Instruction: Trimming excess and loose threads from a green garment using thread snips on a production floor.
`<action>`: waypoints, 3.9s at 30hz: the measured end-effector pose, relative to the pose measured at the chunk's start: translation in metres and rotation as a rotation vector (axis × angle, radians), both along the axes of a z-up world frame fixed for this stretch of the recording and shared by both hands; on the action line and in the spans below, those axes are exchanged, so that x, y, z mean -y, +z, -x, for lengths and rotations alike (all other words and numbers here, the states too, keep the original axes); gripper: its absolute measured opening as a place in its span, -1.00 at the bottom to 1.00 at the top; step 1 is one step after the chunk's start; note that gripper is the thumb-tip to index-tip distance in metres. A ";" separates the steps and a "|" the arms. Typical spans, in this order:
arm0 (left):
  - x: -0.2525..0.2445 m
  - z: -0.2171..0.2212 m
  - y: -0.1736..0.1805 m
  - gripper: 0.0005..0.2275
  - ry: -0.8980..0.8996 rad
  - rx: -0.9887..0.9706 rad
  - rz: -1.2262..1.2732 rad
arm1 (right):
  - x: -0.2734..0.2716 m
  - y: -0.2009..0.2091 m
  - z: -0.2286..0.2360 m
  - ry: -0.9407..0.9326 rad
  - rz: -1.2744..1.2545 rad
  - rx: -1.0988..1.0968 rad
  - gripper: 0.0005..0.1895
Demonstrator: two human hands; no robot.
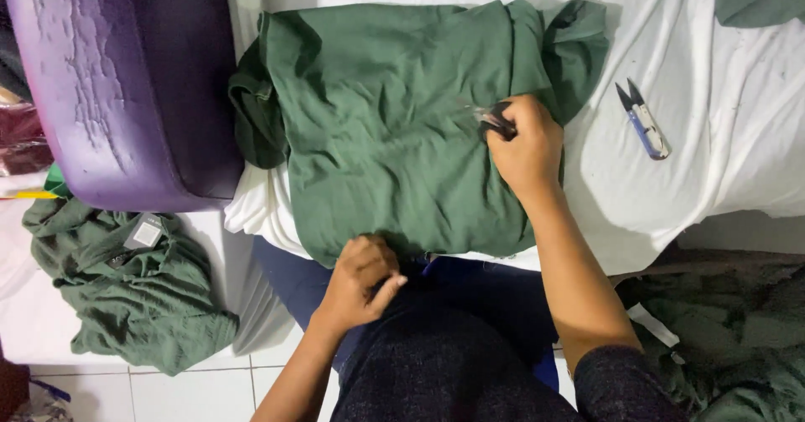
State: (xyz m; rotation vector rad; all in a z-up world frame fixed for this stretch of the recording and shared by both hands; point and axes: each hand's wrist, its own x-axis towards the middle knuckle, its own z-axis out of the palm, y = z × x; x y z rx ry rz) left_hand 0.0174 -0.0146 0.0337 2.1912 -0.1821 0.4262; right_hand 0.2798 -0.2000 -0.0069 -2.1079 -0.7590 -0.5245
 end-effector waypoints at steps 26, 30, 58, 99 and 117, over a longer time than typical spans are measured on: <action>0.018 -0.175 -0.005 -0.92 0.333 0.422 -0.165 | -0.006 0.029 0.042 0.011 -0.453 -0.609 -0.83; -0.003 -0.099 0.017 -0.86 0.051 0.296 0.004 | -0.012 0.044 0.045 -0.012 -0.392 -0.495 -0.66; -0.103 -0.046 -0.043 -0.78 0.691 0.035 -0.382 | 0.081 0.001 0.118 -0.206 0.121 -0.091 -0.49; -0.026 -0.032 -0.022 -0.76 0.320 0.337 -0.207 | 0.084 0.026 0.120 -0.102 -0.024 -0.271 -0.65; -0.028 -0.029 -0.024 -0.87 0.171 0.193 -0.120 | 0.076 -0.010 0.162 0.126 -0.116 -0.057 -0.65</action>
